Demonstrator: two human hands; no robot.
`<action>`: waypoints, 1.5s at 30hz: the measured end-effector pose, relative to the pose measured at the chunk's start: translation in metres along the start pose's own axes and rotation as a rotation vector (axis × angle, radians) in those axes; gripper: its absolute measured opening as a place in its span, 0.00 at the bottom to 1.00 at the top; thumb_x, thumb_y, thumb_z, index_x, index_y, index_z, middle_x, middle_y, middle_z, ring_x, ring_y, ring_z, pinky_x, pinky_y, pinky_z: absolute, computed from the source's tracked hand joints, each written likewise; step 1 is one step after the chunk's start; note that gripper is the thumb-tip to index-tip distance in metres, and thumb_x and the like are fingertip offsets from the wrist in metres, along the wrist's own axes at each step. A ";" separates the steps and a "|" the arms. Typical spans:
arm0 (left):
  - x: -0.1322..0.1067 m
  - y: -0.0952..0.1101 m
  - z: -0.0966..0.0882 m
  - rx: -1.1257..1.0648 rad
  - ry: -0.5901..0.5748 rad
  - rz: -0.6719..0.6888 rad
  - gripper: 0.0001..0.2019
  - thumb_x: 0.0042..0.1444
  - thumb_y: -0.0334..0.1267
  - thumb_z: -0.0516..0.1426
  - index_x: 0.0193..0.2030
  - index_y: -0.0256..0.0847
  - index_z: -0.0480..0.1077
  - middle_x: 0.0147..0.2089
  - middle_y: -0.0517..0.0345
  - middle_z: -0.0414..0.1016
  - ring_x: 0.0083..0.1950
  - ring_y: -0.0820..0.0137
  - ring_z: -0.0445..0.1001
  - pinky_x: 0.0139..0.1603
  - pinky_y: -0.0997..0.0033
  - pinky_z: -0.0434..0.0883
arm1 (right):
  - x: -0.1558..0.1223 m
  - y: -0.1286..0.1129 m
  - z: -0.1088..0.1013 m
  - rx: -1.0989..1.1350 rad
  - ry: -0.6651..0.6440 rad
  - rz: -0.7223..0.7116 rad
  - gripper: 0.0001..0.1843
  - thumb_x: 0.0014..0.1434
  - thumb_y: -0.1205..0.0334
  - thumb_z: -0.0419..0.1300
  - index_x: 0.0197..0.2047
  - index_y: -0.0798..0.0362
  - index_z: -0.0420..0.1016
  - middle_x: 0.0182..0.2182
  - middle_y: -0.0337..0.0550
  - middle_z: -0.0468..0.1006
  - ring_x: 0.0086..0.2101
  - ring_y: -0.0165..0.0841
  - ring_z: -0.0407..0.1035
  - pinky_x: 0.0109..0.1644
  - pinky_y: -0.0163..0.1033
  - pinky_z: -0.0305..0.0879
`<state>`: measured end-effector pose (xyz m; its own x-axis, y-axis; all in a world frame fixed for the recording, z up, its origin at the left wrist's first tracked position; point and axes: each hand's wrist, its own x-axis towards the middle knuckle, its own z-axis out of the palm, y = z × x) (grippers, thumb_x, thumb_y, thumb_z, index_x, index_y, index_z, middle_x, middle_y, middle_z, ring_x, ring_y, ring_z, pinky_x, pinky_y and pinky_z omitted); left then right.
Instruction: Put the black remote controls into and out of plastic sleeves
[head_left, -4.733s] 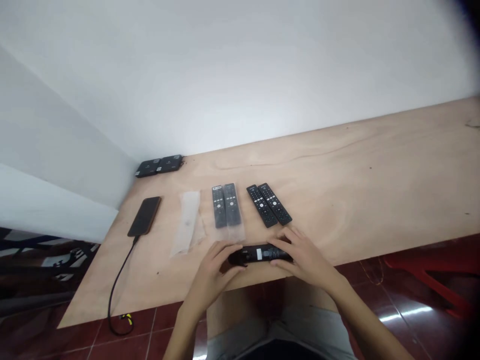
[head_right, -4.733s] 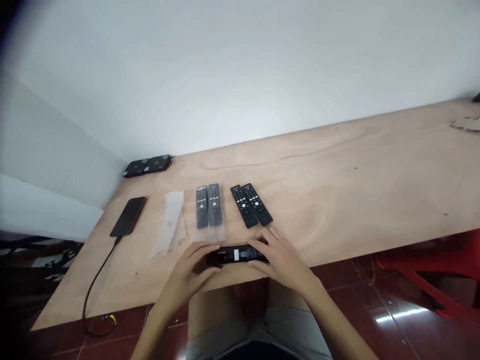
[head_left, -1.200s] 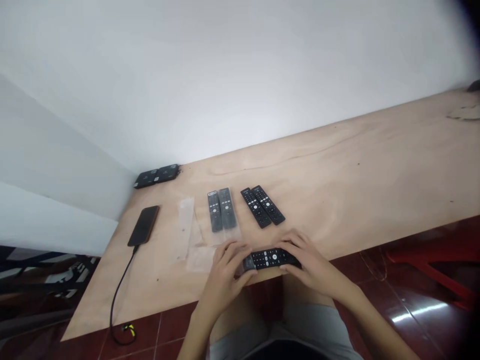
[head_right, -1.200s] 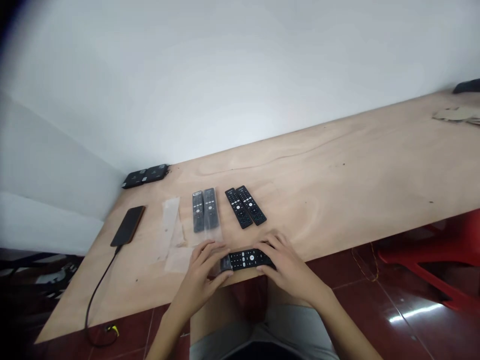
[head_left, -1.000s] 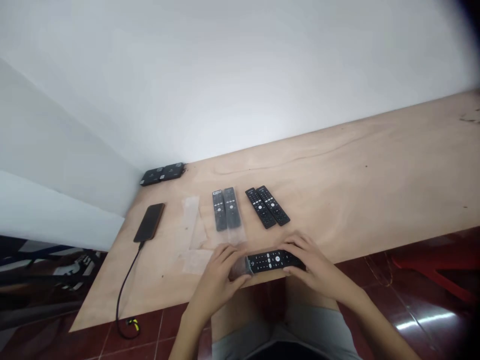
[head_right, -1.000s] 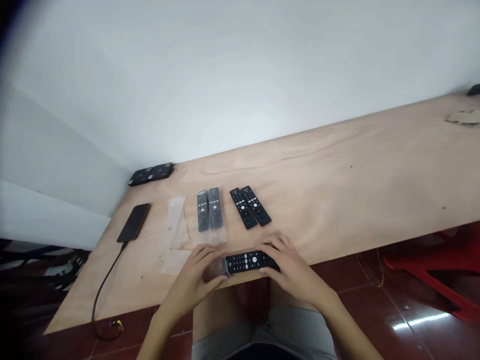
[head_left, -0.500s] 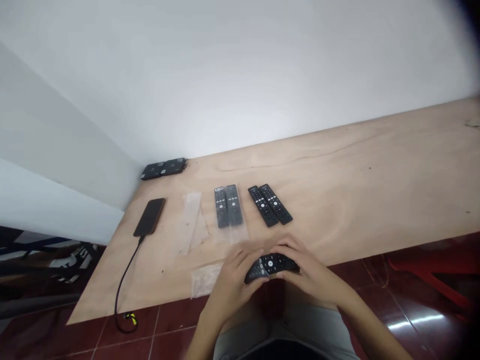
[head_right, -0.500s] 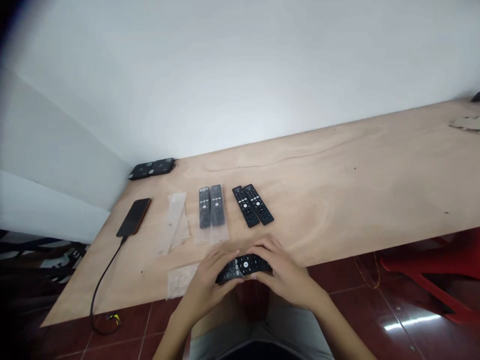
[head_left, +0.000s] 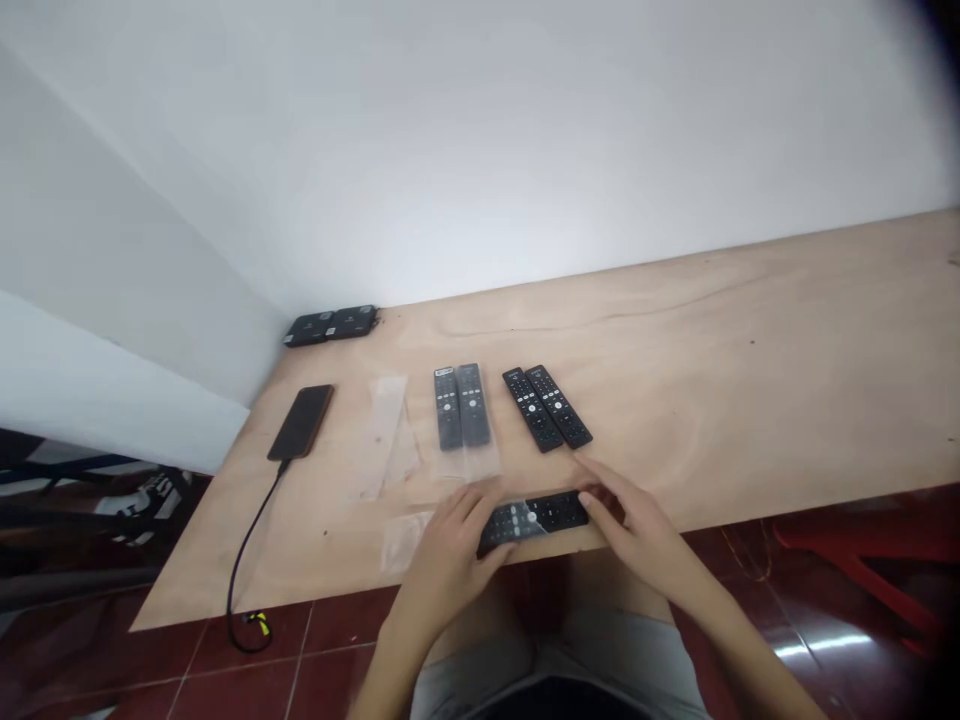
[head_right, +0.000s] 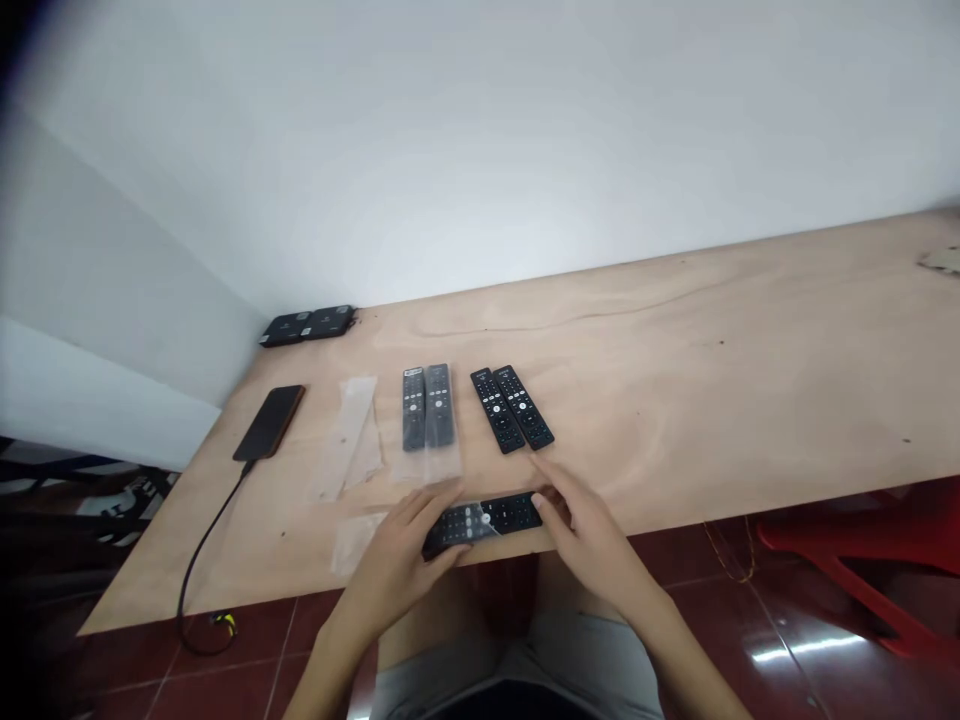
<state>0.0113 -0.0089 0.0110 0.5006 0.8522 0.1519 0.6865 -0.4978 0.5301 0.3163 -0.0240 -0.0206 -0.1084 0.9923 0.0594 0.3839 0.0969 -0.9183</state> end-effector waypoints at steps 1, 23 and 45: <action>0.001 0.001 0.003 -0.002 0.013 0.009 0.35 0.64 0.33 0.70 0.75 0.52 0.65 0.69 0.48 0.77 0.69 0.49 0.76 0.70 0.41 0.76 | -0.002 -0.003 0.003 0.043 -0.012 0.025 0.29 0.78 0.49 0.57 0.78 0.41 0.66 0.60 0.50 0.82 0.58 0.48 0.77 0.69 0.59 0.73; 0.012 0.013 0.023 0.003 0.015 0.126 0.22 0.69 0.34 0.66 0.67 0.48 0.70 0.62 0.48 0.79 0.65 0.51 0.76 0.66 0.44 0.77 | -0.009 0.008 -0.018 -0.127 0.124 -0.080 0.25 0.75 0.53 0.62 0.72 0.39 0.75 0.67 0.50 0.75 0.62 0.49 0.73 0.69 0.59 0.72; 0.019 -0.060 0.002 0.174 0.315 -0.012 0.15 0.76 0.37 0.56 0.64 0.45 0.77 0.71 0.45 0.74 0.73 0.51 0.72 0.71 0.39 0.75 | -0.029 -0.011 0.039 -0.378 0.082 -0.231 0.22 0.77 0.59 0.57 0.70 0.40 0.77 0.62 0.55 0.78 0.56 0.52 0.78 0.59 0.59 0.82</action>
<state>-0.0189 0.0368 -0.0197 0.3234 0.8525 0.4106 0.7844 -0.4842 0.3876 0.2794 -0.0571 -0.0276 -0.1629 0.9427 0.2910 0.6677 0.3225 -0.6709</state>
